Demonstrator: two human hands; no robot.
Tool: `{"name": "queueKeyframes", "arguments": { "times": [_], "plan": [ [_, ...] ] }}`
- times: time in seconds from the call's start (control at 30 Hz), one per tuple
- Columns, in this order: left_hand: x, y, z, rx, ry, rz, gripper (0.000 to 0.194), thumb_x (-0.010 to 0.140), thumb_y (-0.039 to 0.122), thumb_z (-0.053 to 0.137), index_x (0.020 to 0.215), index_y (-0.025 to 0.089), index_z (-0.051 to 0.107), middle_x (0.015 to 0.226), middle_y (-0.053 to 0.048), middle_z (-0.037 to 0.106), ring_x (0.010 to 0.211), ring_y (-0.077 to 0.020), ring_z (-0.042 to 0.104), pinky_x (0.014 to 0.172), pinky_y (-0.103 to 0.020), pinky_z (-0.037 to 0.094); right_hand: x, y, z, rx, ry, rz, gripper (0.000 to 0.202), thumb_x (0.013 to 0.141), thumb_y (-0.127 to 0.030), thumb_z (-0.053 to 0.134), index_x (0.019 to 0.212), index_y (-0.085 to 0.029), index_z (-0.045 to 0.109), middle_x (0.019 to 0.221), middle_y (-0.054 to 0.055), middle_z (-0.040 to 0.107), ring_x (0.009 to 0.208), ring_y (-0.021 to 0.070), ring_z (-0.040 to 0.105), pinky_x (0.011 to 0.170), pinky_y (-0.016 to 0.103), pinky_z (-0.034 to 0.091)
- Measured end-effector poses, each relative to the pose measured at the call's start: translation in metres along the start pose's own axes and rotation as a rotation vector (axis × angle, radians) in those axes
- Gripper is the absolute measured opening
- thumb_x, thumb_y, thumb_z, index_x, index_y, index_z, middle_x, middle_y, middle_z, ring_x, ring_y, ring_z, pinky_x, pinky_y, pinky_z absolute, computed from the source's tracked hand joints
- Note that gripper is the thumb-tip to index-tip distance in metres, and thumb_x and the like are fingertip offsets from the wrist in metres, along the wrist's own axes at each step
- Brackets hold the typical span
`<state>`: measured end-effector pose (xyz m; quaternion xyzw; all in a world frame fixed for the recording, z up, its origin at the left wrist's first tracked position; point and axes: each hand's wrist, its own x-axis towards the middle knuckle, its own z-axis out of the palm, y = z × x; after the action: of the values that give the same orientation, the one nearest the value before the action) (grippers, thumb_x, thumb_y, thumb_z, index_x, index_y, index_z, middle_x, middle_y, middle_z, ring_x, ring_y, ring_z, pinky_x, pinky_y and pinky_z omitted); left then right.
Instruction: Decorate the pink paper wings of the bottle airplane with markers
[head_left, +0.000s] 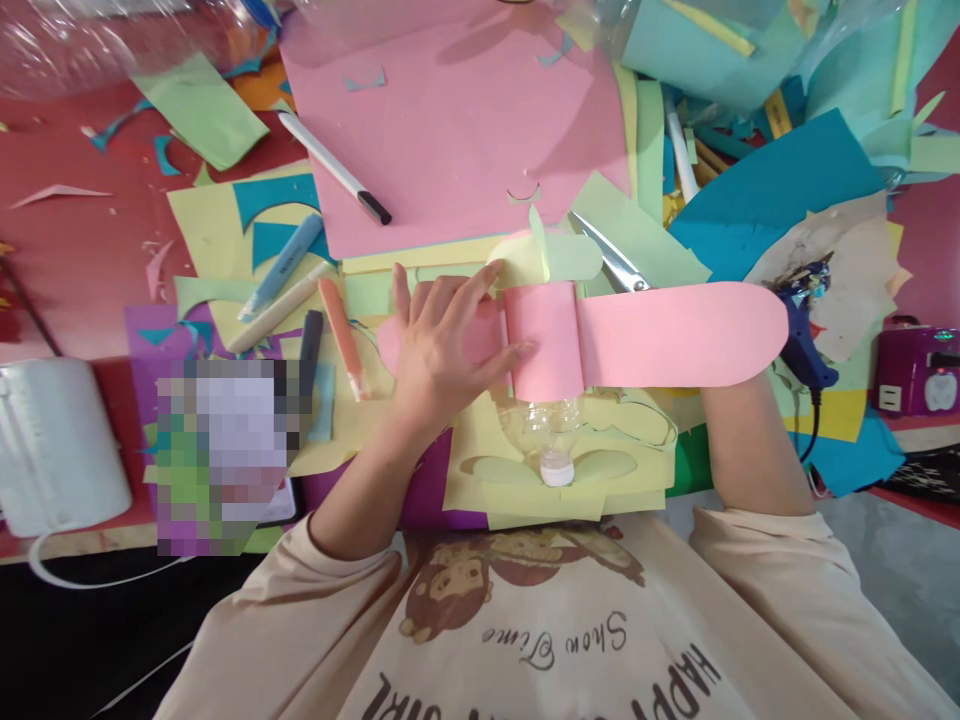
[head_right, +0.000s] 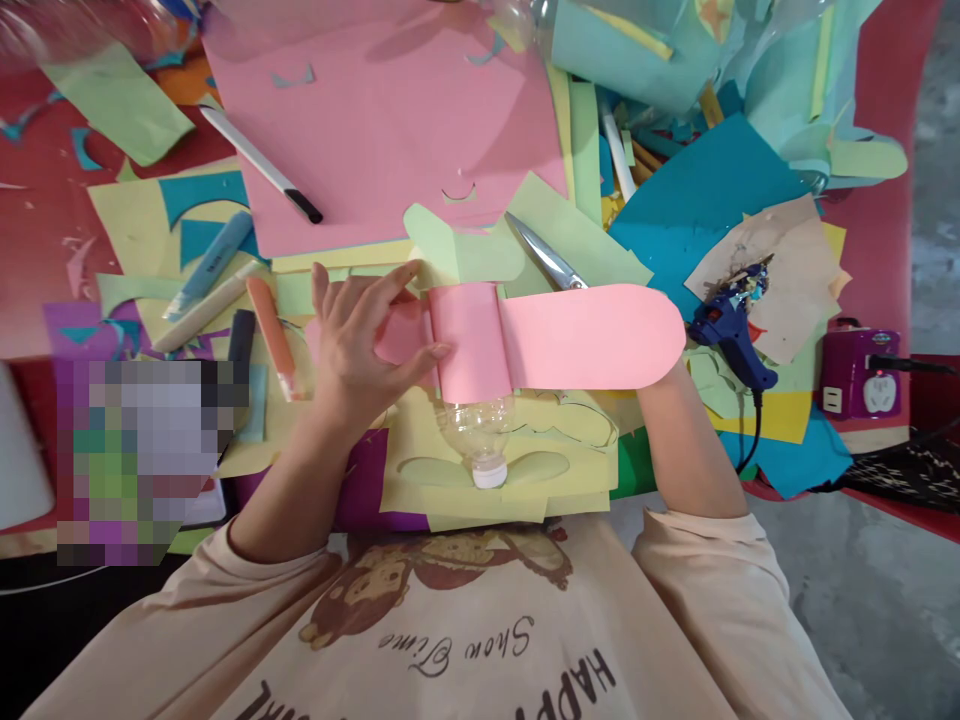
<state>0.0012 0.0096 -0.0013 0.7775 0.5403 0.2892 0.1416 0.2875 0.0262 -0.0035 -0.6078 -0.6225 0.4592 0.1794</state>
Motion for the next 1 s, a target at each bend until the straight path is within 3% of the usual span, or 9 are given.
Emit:
{"name": "queueKeyframes", "arguments": {
  "times": [0.1, 0.17, 0.23, 0.37, 0.5, 0.6, 0.63, 0.8, 1.0],
  "plan": [
    [0.0, -0.001, 0.0, -0.012, 0.003, 0.008, 0.055, 0.083, 0.059, 0.054, 0.129, 0.029, 0.051, 0.098, -0.004, 0.063, 0.098, -0.0256, 0.059, 0.119, -0.06, 0.013, 0.001, -0.015, 0.003, 0.102, -0.107, 0.069, 0.04, 0.097, -0.017, 0.03, 0.088, -0.008, 0.068, 0.076, 0.003, 0.067, 0.066, 0.0118, 0.063, 0.056, 0.027, 0.048],
    [0.0, -0.001, 0.0, -0.019, -0.011, -0.002, 0.054, 0.083, 0.059, 0.054, 0.128, 0.029, 0.052, 0.099, -0.004, 0.063, 0.099, -0.0261, 0.059, 0.12, -0.06, 0.012, 0.004, -0.03, 0.001, 0.17, -0.109, 0.067, 0.029, 0.093, -0.026, 0.044, 0.084, -0.012, 0.067, 0.074, 0.003, 0.067, 0.062, 0.0126, 0.062, 0.053, 0.026, 0.047],
    [0.0, 0.0, -0.001, -0.028, -0.026, -0.015, 0.054, 0.083, 0.059, 0.055, 0.129, 0.03, 0.052, 0.1, -0.004, 0.063, 0.101, -0.0267, 0.058, 0.12, -0.06, 0.011, 0.008, -0.043, -0.006, 0.242, -0.038, 0.038, 0.023, 0.09, -0.034, 0.049, 0.083, -0.019, 0.065, 0.084, 0.004, 0.07, 0.067, 0.0141, 0.063, 0.055, 0.025, 0.048],
    [0.0, 0.003, -0.003, -0.036, -0.031, -0.037, 0.054, 0.082, 0.056, 0.057, 0.129, 0.032, 0.051, 0.1, -0.003, 0.063, 0.102, -0.0272, 0.058, 0.12, -0.062, 0.009, 0.004, -0.052, -0.026, 0.56, 0.184, -0.013, 0.037, 0.093, -0.039, 0.04, 0.077, -0.02, 0.067, 0.081, 0.013, 0.072, 0.073, 0.0207, 0.068, 0.063, 0.034, 0.053],
    [-0.001, 0.005, -0.004, 0.007, -0.041, -0.041, 0.051, 0.082, 0.058, 0.058, 0.128, 0.036, 0.051, 0.102, -0.003, 0.063, 0.103, -0.026, 0.059, 0.121, -0.06, 0.011, -0.01, -0.053, -0.032, 0.241, 0.214, -0.147, 0.022, 0.088, -0.029, 0.054, 0.092, -0.021, 0.074, 0.101, 0.011, 0.074, 0.093, 0.0221, 0.069, 0.081, 0.037, 0.052],
    [-0.002, 0.005, -0.005, 0.035, -0.038, -0.031, 0.051, 0.083, 0.058, 0.056, 0.129, 0.036, 0.051, 0.1, -0.002, 0.063, 0.099, -0.0241, 0.059, 0.121, -0.057, 0.015, -0.016, -0.059, -0.018, -0.2, 0.332, -0.274, 0.021, 0.086, -0.026, 0.061, 0.103, -0.022, 0.072, 0.111, 0.009, 0.071, 0.108, 0.0225, 0.064, 0.089, 0.036, 0.049],
    [-0.002, 0.004, -0.004, 0.04, -0.037, -0.023, 0.052, 0.084, 0.059, 0.055, 0.13, 0.035, 0.051, 0.099, -0.002, 0.063, 0.099, -0.0236, 0.059, 0.121, -0.057, 0.016, -0.016, -0.061, -0.012, -0.249, 0.278, -0.292, 0.021, 0.088, -0.026, 0.059, 0.104, -0.02, 0.071, 0.112, 0.01, 0.071, 0.11, 0.0226, 0.063, 0.089, 0.036, 0.049],
    [-0.002, 0.004, -0.004, 0.039, -0.048, -0.025, 0.054, 0.083, 0.062, 0.053, 0.128, 0.032, 0.053, 0.1, -0.002, 0.063, 0.101, -0.0249, 0.059, 0.12, -0.06, 0.014, -0.011, -0.068, 0.013, -0.327, 0.109, -0.323, 0.021, 0.092, -0.036, 0.053, 0.091, -0.022, 0.07, 0.095, 0.006, 0.072, 0.089, 0.0232, 0.065, 0.08, 0.038, 0.047],
    [-0.002, 0.003, -0.003, -0.007, -0.052, -0.032, 0.057, 0.082, 0.063, 0.057, 0.131, 0.033, 0.052, 0.102, -0.003, 0.062, 0.102, -0.0253, 0.058, 0.12, -0.058, 0.01, -0.008, -0.064, 0.022, -0.202, 0.108, -0.228, 0.02, 0.09, -0.034, 0.054, 0.08, -0.019, 0.062, 0.081, 0.003, 0.067, 0.075, 0.0173, 0.059, 0.067, 0.029, 0.041]
  ]
}}
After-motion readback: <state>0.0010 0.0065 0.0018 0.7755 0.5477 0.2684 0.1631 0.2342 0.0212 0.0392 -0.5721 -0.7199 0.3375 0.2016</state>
